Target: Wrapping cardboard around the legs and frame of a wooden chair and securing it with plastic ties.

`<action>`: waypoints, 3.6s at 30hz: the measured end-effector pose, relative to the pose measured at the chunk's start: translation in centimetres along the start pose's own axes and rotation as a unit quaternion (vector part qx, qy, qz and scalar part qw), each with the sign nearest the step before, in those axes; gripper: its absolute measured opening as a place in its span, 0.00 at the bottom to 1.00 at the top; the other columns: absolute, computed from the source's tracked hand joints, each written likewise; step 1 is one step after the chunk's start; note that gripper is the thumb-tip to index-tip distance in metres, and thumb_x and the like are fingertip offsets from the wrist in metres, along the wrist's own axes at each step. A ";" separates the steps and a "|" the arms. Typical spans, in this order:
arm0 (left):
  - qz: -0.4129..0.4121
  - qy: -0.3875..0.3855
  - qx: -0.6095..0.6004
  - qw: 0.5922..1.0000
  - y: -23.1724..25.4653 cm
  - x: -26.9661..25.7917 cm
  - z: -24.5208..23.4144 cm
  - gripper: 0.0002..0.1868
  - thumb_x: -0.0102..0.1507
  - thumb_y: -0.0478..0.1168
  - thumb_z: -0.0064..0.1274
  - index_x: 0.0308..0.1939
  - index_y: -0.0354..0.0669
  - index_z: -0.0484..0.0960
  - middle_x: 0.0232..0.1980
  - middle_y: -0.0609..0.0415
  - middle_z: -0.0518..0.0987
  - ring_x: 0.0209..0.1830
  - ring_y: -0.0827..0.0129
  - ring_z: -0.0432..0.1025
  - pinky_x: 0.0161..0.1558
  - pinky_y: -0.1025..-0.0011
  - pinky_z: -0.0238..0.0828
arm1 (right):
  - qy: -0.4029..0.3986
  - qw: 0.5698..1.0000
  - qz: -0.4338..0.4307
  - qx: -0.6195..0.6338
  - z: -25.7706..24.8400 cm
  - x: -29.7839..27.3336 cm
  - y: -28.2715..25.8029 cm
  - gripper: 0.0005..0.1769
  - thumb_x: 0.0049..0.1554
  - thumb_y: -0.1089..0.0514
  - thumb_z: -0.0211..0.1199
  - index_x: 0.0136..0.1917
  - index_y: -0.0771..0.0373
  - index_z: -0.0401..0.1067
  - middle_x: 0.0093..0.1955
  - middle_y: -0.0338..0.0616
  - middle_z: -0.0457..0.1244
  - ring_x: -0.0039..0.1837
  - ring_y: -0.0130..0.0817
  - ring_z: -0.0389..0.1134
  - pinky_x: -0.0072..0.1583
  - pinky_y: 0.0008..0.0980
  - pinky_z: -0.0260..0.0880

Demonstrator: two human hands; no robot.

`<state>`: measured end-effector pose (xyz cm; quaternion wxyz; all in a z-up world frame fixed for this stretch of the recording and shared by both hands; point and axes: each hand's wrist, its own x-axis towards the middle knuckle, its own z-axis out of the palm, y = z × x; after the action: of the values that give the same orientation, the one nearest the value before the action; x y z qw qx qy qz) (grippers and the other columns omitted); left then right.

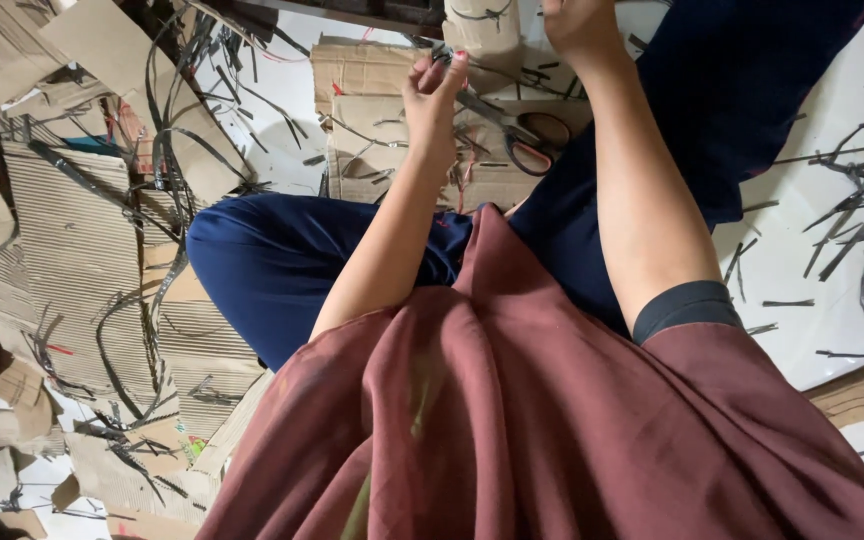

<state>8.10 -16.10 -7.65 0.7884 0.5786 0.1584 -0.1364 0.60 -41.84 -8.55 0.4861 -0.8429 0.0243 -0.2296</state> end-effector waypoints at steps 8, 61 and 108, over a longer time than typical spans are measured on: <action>0.047 -0.098 -0.041 0.993 -1.7 2.5 -1.4 0.50 0.60 0.32 0.66 0.80 0.34 0.50 0.50 0.46 0.79 0.47 0.66 0.75 0.48 0.72 0.77 | 0.014 0.996 -0.086 0.036 4.7 4.7 -1.8 0.08 0.68 0.70 0.52 0.48 0.71 0.72 0.43 0.53 0.69 0.41 0.45 0.68 0.45 0.41 0.67; 0.338 -0.130 0.357 0.861 7.7 -7.0 0.4 0.08 0.53 0.25 0.60 0.29 0.42 0.80 0.36 0.59 0.83 0.33 0.70 0.74 0.38 0.74 0.73 | 0.114 0.985 0.025 -0.124 8.9 0.5 -12.3 0.40 0.52 0.57 0.82 0.66 0.67 0.59 0.55 0.57 0.67 0.51 0.51 0.73 0.52 0.41 0.76; 0.542 -0.116 0.438 0.708 8.7 -5.2 2.1 0.06 0.58 0.33 0.62 0.35 0.50 0.85 0.46 0.66 0.82 0.39 0.71 0.73 0.42 0.71 0.65 | 0.071 0.995 -0.003 0.077 4.1 -0.6 -15.1 0.10 0.67 0.59 0.62 0.58 0.68 0.74 0.40 0.40 0.66 0.33 0.24 0.56 0.34 0.24 0.53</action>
<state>7.01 -15.37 2.64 0.3971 0.8245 -0.3531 0.1945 -0.96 -30.41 2.00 0.5457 -0.7847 0.0380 -0.2916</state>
